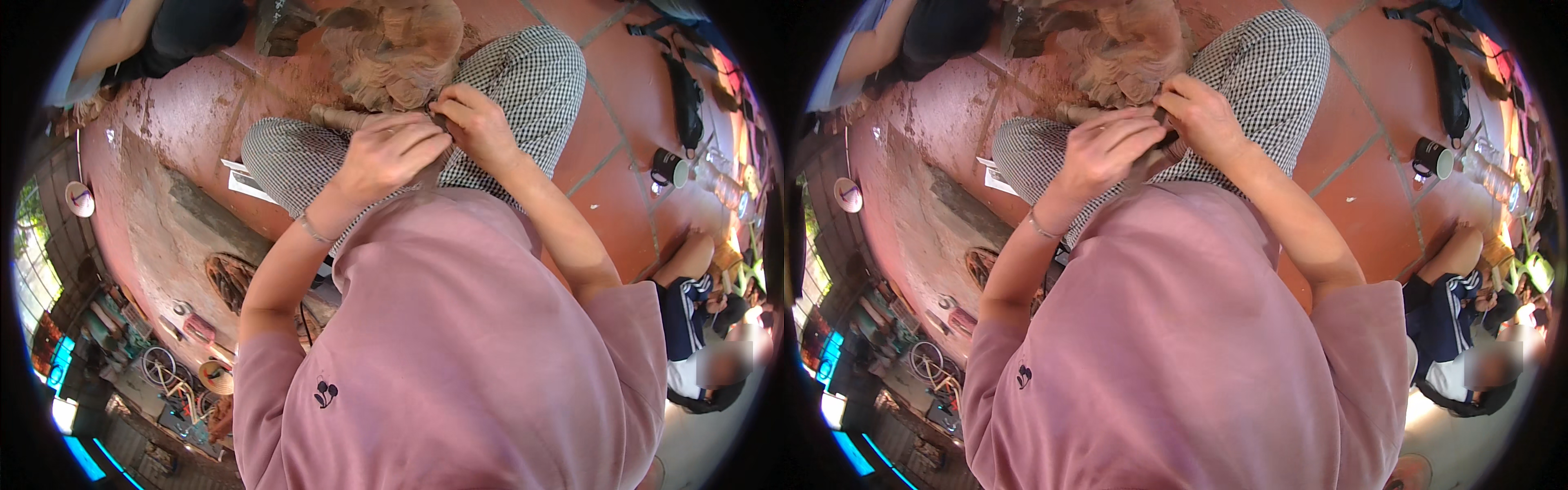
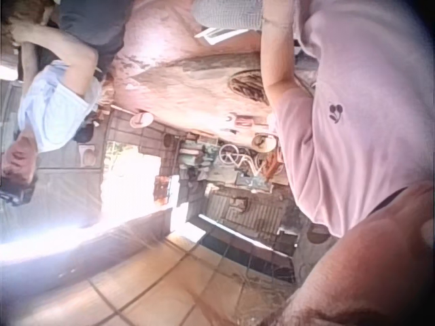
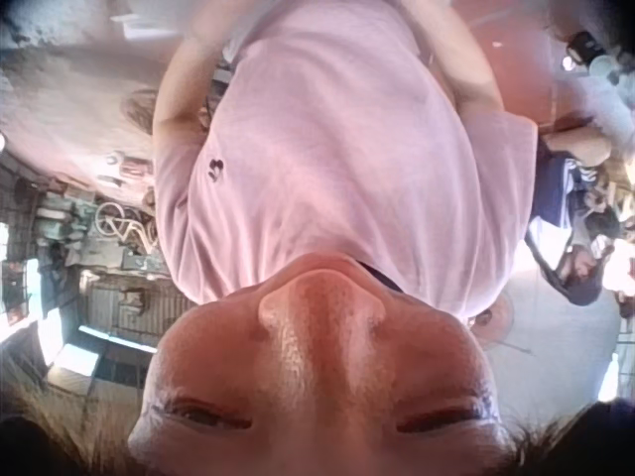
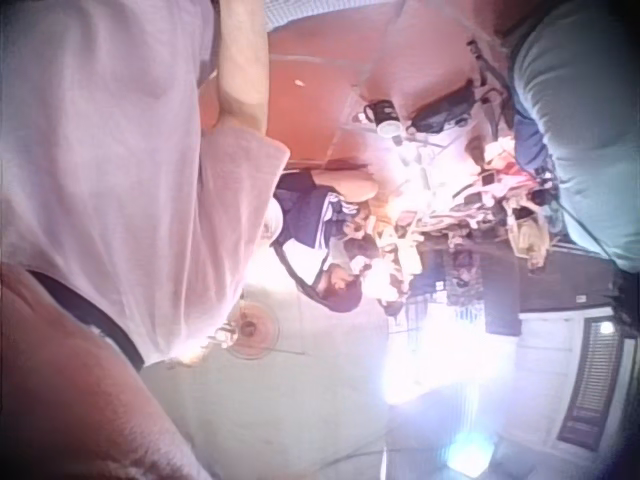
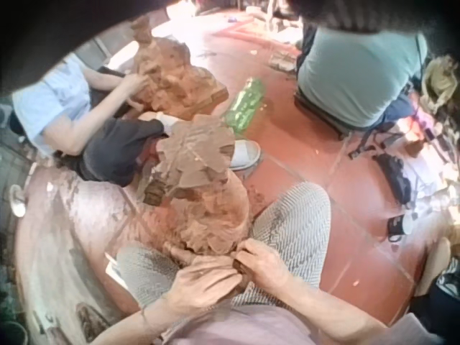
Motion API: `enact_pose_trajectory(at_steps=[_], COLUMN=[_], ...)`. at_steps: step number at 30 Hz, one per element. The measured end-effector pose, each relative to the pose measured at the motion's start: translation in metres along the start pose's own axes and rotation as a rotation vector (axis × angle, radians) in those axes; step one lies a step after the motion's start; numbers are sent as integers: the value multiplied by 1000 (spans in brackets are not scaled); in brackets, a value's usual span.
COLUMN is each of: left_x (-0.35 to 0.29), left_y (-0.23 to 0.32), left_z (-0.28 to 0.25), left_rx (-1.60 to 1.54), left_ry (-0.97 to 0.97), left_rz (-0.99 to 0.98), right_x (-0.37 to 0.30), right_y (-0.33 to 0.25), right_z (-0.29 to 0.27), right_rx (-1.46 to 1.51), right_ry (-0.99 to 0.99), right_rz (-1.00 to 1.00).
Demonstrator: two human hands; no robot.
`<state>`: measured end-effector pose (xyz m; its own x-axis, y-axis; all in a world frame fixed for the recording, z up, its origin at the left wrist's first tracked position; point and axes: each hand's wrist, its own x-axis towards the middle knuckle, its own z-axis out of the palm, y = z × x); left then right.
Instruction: The person sits cross-legged on the floor and carves a large piece of wood using a small knife. They hold the wood with their left hand and carefully scrape and shape the surface with the knife in their right hand. The task involves repetitive scraping motions to refine the wood's texture.
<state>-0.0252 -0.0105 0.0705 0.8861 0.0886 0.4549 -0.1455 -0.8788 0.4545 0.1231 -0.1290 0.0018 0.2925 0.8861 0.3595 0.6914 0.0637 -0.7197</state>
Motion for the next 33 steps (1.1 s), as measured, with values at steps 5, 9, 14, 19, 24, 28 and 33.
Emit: enact_pose_trajectory(at_steps=[5, 9, 14, 19, 24, 28, 33], left_x=[2, -4, -1, -2, -7, -12, -15], left_y=[12, 6, 9, 21, 18, 32, 44], left_z=[26, 34, 31, 43, 36, 36, 36], left_rx=[52, 73, 82, 38, -51, -230, -530], left_ry=[252, 358, 469, 577, 498, 559, 546], left_rz=[-18, -126, -166, -216, -346, -416, -514], right_x=[14, 49, 77, 83, 98, 100, 113], right_y=[-10, -16, -16, -7, -16, -23, -25], right_z=[-22, -38, -36, -39, -41, -33, -31], right_rx=[43, -145, -286, -349, -518, -647, -681], right_ry=[-249, -462, -498, -552, -600, -663, -755], right_rz=[23, -96, -193, -226, -359, -381, -395])
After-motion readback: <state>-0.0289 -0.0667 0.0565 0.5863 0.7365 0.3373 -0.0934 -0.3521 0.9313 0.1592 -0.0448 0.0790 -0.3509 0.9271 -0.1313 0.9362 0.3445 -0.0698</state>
